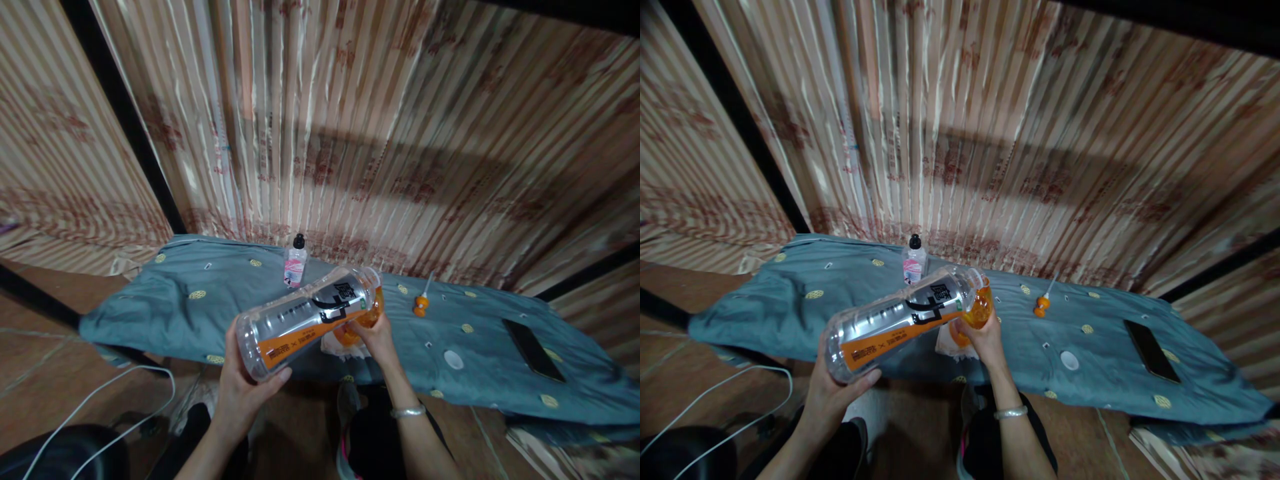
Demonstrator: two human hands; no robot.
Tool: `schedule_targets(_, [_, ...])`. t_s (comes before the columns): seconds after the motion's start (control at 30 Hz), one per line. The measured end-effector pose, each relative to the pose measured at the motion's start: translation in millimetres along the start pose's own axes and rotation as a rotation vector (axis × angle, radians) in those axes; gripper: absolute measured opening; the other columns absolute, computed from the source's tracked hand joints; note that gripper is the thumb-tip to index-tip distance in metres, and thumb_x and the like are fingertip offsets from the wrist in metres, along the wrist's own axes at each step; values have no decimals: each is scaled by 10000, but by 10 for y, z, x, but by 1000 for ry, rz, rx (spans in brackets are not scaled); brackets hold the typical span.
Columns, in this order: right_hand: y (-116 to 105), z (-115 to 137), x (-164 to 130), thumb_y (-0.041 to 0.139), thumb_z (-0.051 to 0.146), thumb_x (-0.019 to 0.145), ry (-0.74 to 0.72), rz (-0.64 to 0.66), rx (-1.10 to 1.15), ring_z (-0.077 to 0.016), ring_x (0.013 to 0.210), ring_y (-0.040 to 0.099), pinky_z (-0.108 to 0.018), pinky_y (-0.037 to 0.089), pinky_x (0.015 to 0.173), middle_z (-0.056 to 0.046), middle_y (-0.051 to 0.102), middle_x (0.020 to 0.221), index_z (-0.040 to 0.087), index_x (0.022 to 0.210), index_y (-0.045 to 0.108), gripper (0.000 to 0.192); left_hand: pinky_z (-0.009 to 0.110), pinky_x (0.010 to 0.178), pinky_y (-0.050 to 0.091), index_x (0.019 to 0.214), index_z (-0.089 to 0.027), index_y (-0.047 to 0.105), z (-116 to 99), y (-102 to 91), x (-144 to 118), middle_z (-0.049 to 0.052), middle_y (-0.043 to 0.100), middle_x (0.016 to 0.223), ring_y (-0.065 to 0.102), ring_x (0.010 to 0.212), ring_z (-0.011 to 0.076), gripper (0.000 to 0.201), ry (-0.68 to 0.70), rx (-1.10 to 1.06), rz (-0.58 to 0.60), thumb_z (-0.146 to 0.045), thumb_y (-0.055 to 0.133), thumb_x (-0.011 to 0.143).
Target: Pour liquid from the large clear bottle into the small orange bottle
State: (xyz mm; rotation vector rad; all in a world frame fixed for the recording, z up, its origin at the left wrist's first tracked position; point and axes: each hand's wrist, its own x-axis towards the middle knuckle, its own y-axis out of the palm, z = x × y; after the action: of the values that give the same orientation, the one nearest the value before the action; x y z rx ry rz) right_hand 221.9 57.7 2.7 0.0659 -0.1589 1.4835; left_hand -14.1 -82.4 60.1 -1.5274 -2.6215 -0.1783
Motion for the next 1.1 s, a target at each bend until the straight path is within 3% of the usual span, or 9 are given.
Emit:
schedule_targets(0.17, [11, -7, -3, 907, 462, 558, -12, -4, 8, -316, 914, 775, -424, 622, 813, -73, 806, 994, 244, 1067, 635, 617, 513, 1113, 456, 1451, -173, 400, -7, -7, 2, 172, 579, 1413, 585, 1304, 363, 1047, -15, 29, 0, -450, 895, 571])
schedule_targets(0.47, [12, 11, -7, 902, 457, 556, 9, -5, 5, -318, 931, 768, -437, 614, 832, -71, 801, 996, 240, 1069, 632, 620, 494, 1127, 441, 1427, -215, 440, -36, 50, -31, 127, 592, 1399, 579, 1309, 349, 999, -13, -31, -39, -436, 895, 567])
schedule_targets(1.1, [24, 107, -25, 918, 469, 524, 3, -27, 1, -315, 914, 770, -435, 625, 830, -59, 808, 973, 246, 1054, 649, 635, 516, 1151, 412, 1444, -224, 405, -45, 34, -22, 134, 555, 1429, 547, 1346, 361, 1031, -39, -18, -28, -437, 897, 563])
